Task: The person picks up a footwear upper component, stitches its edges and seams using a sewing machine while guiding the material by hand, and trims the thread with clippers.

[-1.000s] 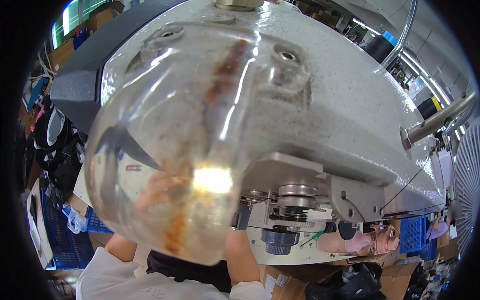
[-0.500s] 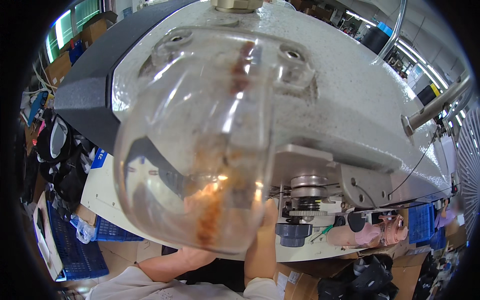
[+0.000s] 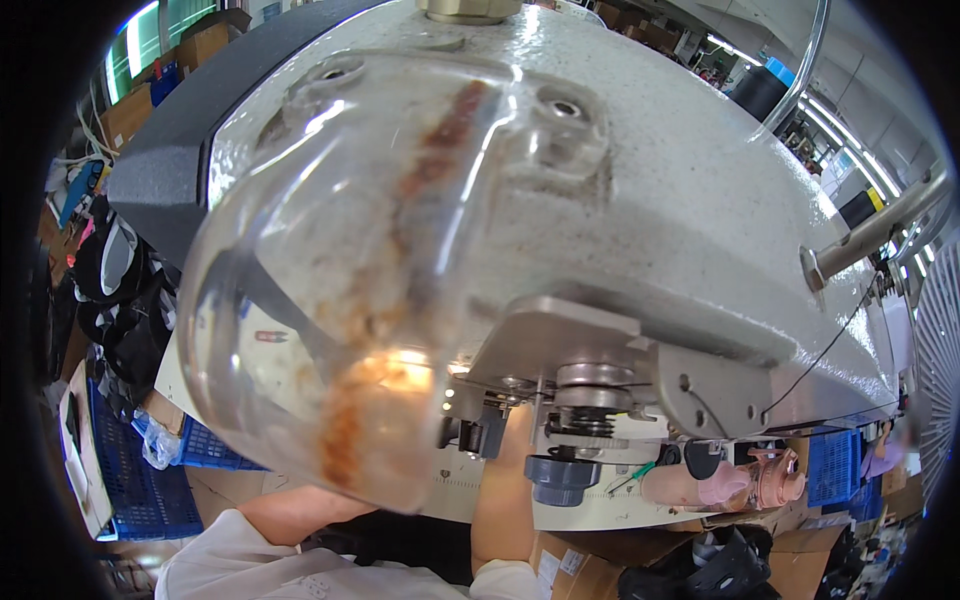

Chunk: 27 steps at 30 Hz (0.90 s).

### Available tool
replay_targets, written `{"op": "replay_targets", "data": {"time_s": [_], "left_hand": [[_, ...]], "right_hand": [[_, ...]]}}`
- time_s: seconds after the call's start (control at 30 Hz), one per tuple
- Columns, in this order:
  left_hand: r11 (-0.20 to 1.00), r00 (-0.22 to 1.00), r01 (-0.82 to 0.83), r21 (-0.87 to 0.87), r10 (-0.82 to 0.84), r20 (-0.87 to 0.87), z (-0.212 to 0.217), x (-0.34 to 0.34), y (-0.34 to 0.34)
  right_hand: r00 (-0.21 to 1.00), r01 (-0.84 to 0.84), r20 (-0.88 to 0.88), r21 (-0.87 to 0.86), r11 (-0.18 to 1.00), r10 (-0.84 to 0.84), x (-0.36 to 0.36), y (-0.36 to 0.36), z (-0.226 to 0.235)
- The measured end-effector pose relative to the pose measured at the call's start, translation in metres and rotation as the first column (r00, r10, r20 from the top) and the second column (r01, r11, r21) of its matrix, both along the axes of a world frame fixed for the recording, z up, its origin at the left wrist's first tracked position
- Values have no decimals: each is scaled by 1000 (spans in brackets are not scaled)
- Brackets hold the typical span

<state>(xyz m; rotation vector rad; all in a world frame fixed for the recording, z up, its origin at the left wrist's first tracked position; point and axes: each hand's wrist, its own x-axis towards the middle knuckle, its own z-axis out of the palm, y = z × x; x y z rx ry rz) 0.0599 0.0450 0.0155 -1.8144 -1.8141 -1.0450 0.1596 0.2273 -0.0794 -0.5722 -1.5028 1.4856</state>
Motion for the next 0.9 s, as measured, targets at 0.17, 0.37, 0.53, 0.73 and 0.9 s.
{"op": "replay_targets", "data": {"time_s": [0.17, 0.37, 0.53, 0.73, 0.9], "left_hand": [[997, 997, 70, -17, -69, 34, 4, -17, -2], [987, 976, 161, -5, -158, 152, 0, -32, -1], [982, 969, 187, 39, -190, 156, -14, -39, 11], [975, 954, 219, 45, -224, 200, -21, -54, 9], [971, 892, 239, 9, -223, 394, -14, -71, 8]], "right_hand": [[1000, 5, -6, 8, 1000, -5, -1, 0, -6], [1000, 16, -12, 17, 1000, -16, 1, -3, -9], [1000, 2, 7, 2, 1000, -2, 0, -5, -1], [998, 7, 58, -9, 1000, -6, -3, -11, 2], [996, 72, -66, 99, 993, -65, -12, -20, 4]]}}
